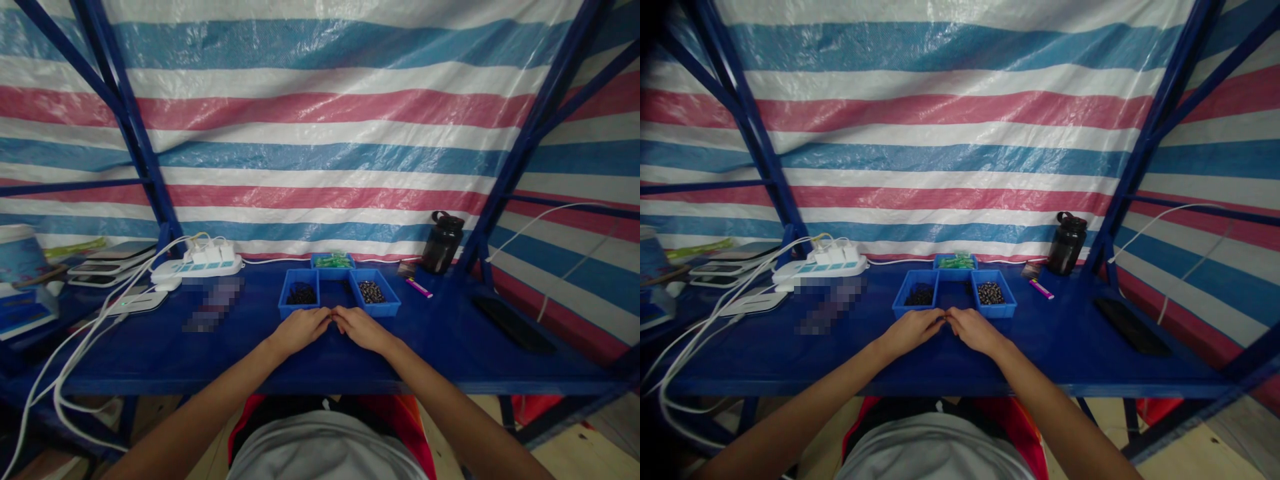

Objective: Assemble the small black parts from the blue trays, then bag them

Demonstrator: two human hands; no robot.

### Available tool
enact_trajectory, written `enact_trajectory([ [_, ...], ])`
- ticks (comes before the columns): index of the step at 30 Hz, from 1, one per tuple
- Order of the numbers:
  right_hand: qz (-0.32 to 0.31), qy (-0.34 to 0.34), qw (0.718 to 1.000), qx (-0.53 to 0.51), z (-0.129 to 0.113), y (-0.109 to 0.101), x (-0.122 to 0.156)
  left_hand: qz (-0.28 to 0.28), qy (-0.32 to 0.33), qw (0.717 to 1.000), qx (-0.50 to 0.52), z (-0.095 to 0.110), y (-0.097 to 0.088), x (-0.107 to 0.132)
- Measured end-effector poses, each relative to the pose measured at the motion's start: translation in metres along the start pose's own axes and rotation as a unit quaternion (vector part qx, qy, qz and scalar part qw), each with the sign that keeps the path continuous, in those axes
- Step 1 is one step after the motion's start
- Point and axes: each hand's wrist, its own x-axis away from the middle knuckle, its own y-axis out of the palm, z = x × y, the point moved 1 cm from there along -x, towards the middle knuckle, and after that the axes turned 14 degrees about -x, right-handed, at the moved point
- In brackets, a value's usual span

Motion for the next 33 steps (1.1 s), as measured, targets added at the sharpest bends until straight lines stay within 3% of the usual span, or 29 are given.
enact_trajectory([
  [19,0.005,0.031,0.999,-0.009,-0.005,-0.002,0.001,-0.008,0.031,0.999,0.003,0.002,-0.005,0.001],
  [33,0.021,0.017,1.0,0.002,-0.005,-0.004,0.0,-0.018,-0.002,1.0,0.006,0.003,-0.003,0.0],
])
